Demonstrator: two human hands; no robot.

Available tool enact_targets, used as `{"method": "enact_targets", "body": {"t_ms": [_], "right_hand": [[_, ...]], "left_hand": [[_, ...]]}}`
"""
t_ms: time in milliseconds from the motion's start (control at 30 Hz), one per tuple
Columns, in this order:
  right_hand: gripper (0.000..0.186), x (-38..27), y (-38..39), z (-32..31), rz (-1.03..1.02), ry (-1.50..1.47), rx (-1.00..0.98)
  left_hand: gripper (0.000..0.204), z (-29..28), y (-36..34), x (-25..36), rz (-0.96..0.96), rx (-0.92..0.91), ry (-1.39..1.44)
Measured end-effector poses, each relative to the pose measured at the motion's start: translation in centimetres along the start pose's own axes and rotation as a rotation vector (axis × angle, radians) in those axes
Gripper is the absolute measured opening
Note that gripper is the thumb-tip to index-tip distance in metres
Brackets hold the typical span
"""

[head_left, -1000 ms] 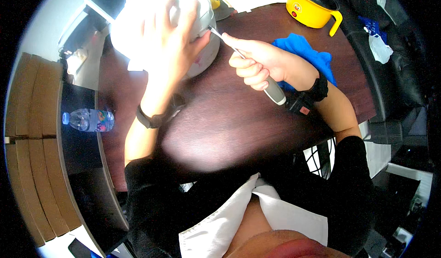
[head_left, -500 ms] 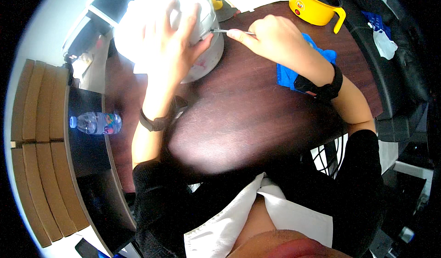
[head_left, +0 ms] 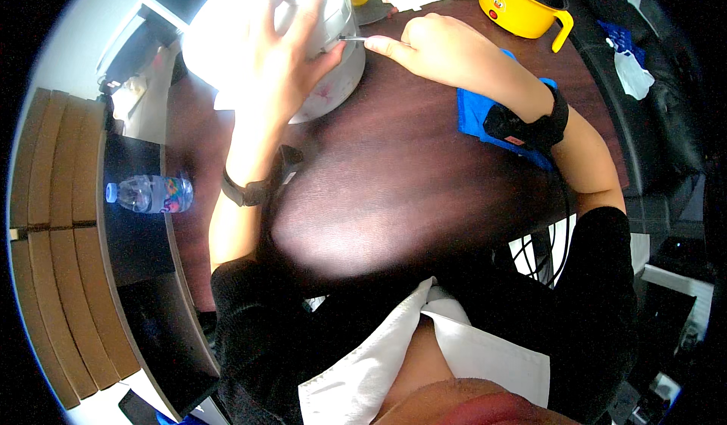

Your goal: The person wipes a white appliance with a blue cloth, then uses a screwdriver to remove screws from the appliance and its lid. The person manipulates the appliance and lid while unscrewing components.

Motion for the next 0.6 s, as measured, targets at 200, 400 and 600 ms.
{"method": "enact_targets", "body": {"t_ms": [200,400,600], "right_hand": [[0.081,0.9,-0.8,0.9,0.125,-0.195,-0.131],[0.073,1.0,-0.1,3.1,0.275,-0.690,-0.438],[0.070,0.2,0.8,4.1,0.309,-1.065,-0.615]], "left_hand": [[0.064,0.1,-0.1,0.1,0.031,0.018,-0.015],[0.063,0.0,-0.4,0.6,0.045,0.000,-0.022],[0.067,-0.1,-0.2,0.5,0.016,0.006,-0.060]]}}
Point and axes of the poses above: each hand's wrist, its own y-axis away from the middle knuckle, its own z-axis out of the palm, x = y × z, the point moved 4 cm from there along -y, towards the middle knuckle, and after that the axes turned 8 degrees about -x, right-handed, at the moved point
